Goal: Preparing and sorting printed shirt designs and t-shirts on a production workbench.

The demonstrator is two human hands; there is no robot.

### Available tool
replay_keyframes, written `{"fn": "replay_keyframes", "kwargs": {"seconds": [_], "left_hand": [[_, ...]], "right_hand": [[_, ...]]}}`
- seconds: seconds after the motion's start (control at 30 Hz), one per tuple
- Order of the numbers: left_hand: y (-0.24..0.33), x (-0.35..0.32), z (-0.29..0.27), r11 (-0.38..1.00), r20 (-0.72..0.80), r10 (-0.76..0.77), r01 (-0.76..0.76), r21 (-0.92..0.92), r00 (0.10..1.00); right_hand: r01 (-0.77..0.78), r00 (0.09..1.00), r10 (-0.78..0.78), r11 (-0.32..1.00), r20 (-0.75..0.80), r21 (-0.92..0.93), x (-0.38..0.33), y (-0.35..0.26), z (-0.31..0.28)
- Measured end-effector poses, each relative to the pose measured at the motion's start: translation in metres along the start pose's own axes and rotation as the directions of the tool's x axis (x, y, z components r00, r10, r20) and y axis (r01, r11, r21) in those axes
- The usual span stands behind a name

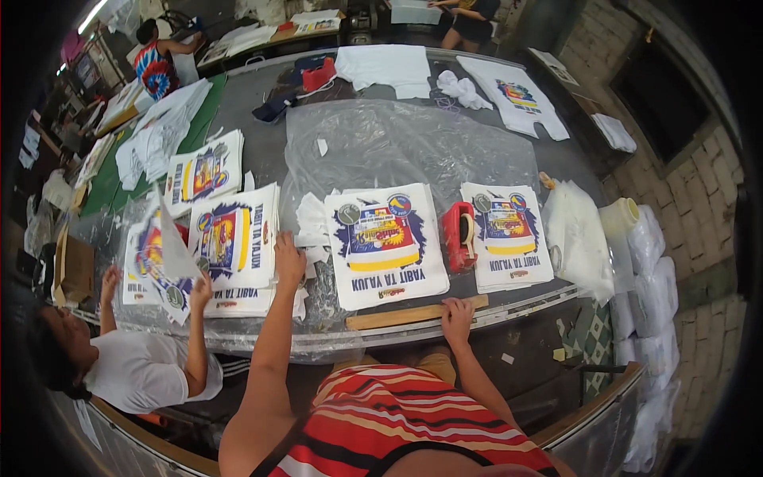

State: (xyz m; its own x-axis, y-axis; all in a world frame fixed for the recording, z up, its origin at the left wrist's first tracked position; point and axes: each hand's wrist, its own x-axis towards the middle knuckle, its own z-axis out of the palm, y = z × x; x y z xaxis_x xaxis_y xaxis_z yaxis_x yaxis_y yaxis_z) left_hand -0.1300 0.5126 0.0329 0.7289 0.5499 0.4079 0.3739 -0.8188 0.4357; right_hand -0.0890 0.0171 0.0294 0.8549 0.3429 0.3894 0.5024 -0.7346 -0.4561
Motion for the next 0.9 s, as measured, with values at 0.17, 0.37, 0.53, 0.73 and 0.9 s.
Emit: {"fn": "replay_keyframes", "kwargs": {"seconds": [0.17,0.37,0.53,0.73,0.9], "left_hand": [[0.002,0.014,0.017,0.988,0.252,-0.12,0.089,0.129,0.96],[0.013,0.019,0.012,0.984,0.35,-0.168,0.134,0.119,0.922],[0.006,0.019,0.016,0.993,0.253,-0.115,0.115,0.016,0.961],[0.013,0.019,0.008,0.964,0.185,-0.219,0.241,-0.109,0.958],[0.045,-0.001,-0.034,0.928,0.224,-0.295,0.334,-0.163,0.929]], "right_hand": [[-0.073,0.997,0.074,0.997,0.009,-0.028,-0.005,-0.001,-0.005],[-0.056,0.998,0.056,0.997,0.002,-0.059,-0.005,0.0,-0.001],[-0.064,0.998,0.066,0.996,0.018,-0.059,0.002,-0.002,0.002],[-0.06,0.998,0.061,0.996,0.008,-0.067,0.004,-0.001,0.008],[-0.047,0.999,0.047,0.998,0.009,-0.053,0.002,-0.001,0.01]]}}
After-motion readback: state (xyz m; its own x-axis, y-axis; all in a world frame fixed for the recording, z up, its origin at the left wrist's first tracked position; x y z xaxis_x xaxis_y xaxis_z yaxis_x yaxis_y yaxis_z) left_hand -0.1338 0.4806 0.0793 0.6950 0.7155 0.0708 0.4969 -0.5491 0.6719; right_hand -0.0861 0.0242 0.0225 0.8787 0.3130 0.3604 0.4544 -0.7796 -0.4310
